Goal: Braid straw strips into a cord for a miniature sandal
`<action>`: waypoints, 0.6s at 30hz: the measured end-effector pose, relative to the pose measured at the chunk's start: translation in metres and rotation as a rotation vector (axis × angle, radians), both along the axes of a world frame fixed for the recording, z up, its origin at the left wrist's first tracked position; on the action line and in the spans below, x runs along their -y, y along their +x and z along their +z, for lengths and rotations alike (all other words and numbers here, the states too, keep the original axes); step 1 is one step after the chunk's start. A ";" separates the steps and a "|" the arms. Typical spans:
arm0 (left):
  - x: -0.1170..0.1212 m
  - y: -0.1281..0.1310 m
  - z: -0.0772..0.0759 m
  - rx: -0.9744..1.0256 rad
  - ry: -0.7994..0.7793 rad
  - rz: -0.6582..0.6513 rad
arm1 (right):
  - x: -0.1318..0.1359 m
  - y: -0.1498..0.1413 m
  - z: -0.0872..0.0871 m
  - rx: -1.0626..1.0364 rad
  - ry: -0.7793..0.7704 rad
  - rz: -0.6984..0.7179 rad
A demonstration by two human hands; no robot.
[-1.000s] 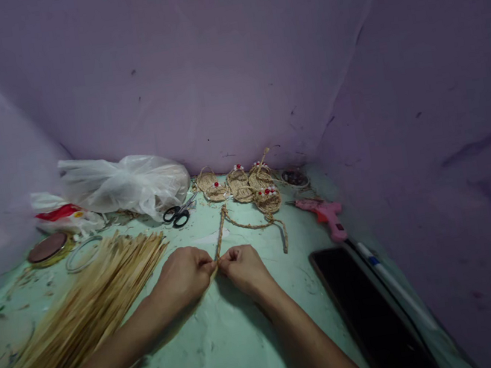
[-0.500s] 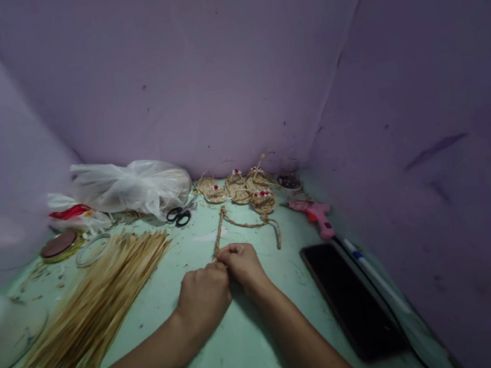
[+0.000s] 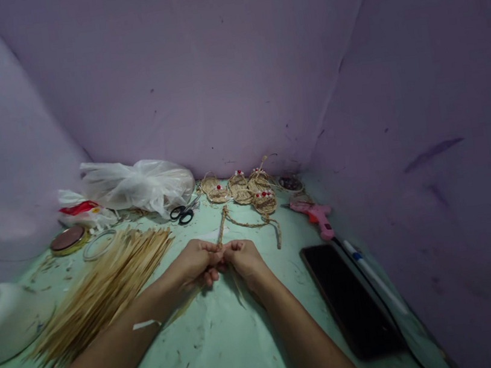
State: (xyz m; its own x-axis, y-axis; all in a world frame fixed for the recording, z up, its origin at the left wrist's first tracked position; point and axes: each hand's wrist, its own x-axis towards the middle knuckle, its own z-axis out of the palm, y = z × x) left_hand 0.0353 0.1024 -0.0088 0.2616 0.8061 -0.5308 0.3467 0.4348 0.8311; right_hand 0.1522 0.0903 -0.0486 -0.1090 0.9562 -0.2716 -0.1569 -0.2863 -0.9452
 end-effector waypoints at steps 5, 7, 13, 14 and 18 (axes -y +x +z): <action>-0.004 0.004 -0.012 -0.057 0.012 -0.040 | -0.004 0.009 -0.001 0.267 0.175 0.138; -0.008 0.003 -0.017 -0.220 0.080 -0.074 | -0.002 0.012 0.001 0.587 0.312 0.186; -0.014 0.003 -0.041 -0.363 0.440 -0.100 | 0.012 0.007 0.022 1.336 0.416 0.195; -0.014 0.003 -0.045 -0.347 0.434 -0.097 | 0.014 0.005 0.025 1.376 0.391 0.179; -0.012 0.005 -0.049 -0.266 0.357 -0.017 | 0.018 0.000 0.034 1.407 0.242 0.098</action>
